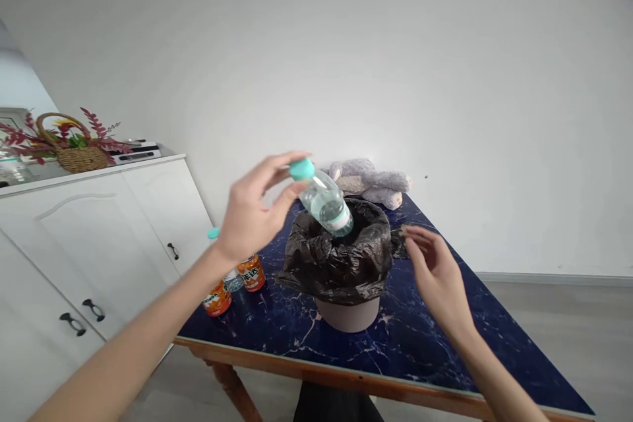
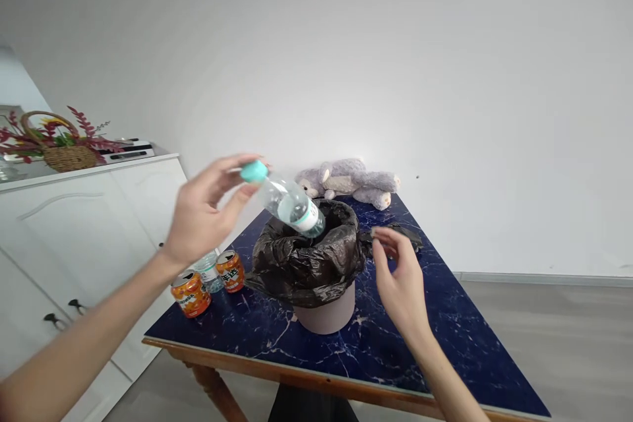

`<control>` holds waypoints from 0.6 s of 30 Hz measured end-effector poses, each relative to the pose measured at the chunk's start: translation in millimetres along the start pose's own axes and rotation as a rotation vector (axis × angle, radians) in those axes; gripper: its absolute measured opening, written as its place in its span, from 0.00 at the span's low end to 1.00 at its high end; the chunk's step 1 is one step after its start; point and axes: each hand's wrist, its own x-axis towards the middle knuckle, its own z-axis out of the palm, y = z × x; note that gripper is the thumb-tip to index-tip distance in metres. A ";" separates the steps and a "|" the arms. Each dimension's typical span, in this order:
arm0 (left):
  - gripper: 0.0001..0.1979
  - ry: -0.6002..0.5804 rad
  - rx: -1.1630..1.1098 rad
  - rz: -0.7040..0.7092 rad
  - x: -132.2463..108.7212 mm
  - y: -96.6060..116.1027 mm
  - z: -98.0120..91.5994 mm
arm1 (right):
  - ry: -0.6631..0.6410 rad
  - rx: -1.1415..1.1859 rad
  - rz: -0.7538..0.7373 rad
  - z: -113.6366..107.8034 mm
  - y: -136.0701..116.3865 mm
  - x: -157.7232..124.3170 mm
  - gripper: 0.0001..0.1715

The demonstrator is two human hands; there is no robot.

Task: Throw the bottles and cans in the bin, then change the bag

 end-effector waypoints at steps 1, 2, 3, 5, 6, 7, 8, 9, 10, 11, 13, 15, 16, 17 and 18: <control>0.17 -0.051 -0.011 -0.007 -2.7 -2.5 8.0 | -0.021 -0.015 -0.063 3.5 -16.7 17.8 0.24; 0.16 -0.103 -0.011 -0.011 -5.1 -6.1 15.3 | -0.041 -0.039 -0.127 8.3 -31.8 35.3 0.22; 0.16 -0.156 0.000 -0.011 -7.2 -10.3 21.5 | -0.073 -0.075 -0.189 14.3 -44.9 52.1 0.21; 0.15 -0.270 0.045 -0.003 -10.5 -19.2 29.7 | -0.206 -0.214 -0.265 29.4 -64.7 81.7 0.20; 0.16 -0.325 0.071 0.002 -11.9 -23.3 31.5 | -0.297 -0.329 -0.272 38.0 -71.5 93.8 0.22; 0.16 -0.373 0.095 0.005 -13.0 -27.1 31.8 | -0.391 -0.456 -0.269 46.8 -76.5 103.8 0.25; 0.16 -0.421 0.117 0.005 -13.9 -30.4 30.8 | -0.471 -0.561 -0.258 55.5 -79.9 111.5 0.26; 0.16 -0.475 0.134 0.000 -14.4 -33.2 28.6 | -0.538 -0.643 -0.241 63.5 -81.9 117.1 0.27; 0.16 -0.534 0.148 -0.011 -14.7 -35.6 25.5 | -0.590 -0.698 -0.224 70.6 -82.7 120.6 0.28; 0.15 -0.591 0.160 -0.030 -14.7 -37.6 22.0 | -0.627 -0.731 -0.208 76.4 -82.6 122.2 0.28; 0.14 -0.698 0.180 -0.086 -14.2 -40.5 14.9 | -0.675 -0.787 -0.182 83.9 -80.8 120.9 0.27; 0.15 -0.777 0.184 -0.148 -14.3 -42.3 10.1 | -0.700 -0.850 -0.170 86.2 -78.5 116.6 0.27; 0.16 -0.805 0.181 -0.171 -14.9 -42.7 9.0 | -0.704 -0.877 -0.169 86.0 -77.6 114.2 0.27; 0.18 -0.827 0.175 -0.180 -16.1 -42.8 8.9 | -0.705 -0.900 -0.171 85.4 -77.0 112.1 0.28; 0.19 -0.833 0.166 -0.175 -17.6 -42.6 9.4 | -0.705 -0.919 -0.173 84.6 -76.7 110.4 0.28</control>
